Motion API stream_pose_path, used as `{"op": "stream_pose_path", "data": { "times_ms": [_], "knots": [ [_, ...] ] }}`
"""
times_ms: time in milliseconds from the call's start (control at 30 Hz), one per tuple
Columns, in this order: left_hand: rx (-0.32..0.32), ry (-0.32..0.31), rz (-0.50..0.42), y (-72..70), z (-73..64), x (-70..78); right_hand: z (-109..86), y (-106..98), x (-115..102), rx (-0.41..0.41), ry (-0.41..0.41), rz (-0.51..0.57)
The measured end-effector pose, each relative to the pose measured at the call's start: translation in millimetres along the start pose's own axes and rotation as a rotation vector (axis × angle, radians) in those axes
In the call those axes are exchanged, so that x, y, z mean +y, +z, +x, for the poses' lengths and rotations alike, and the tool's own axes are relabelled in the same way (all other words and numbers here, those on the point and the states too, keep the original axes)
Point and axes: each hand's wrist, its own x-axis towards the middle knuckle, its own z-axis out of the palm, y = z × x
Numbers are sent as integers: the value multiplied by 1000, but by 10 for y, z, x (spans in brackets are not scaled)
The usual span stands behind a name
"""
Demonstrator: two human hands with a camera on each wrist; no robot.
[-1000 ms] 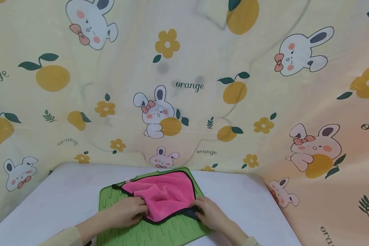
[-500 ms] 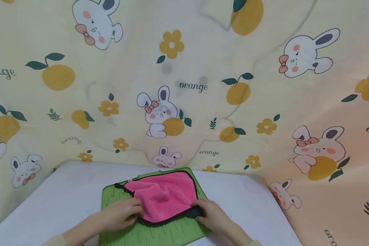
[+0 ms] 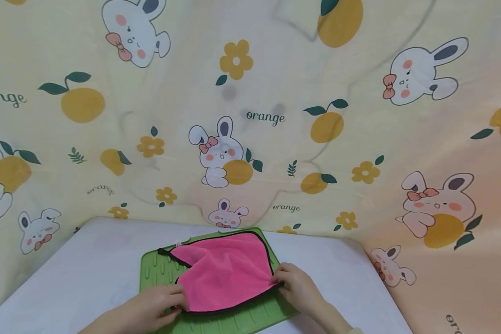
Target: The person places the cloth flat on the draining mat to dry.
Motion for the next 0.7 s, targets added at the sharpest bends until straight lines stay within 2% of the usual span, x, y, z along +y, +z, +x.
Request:
{"op": "stream_pose_path", "data": {
  "times_ms": [100, 233, 367, 467, 533, 700],
  "knots": [
    [-9, 56, -23, 52, 19, 58, -29, -38, 5, -15, 14, -54],
    [20, 150, -26, 167, 35, 114, -67, -83, 12, -84, 23, -66],
    [10, 169, -64, 274, 19, 159, -117, -116, 17, -194, 36, -50],
    [2, 173, -71, 324, 3, 184, -160, -130, 7, -247, 45, -43],
    [2, 174, -62, 337, -9, 191, -187, -132, -2, -261, 36, -31],
    [19, 202, -26, 330, -26, 164, -241, -113, -7, -236, -74, -7]
  ]
}}
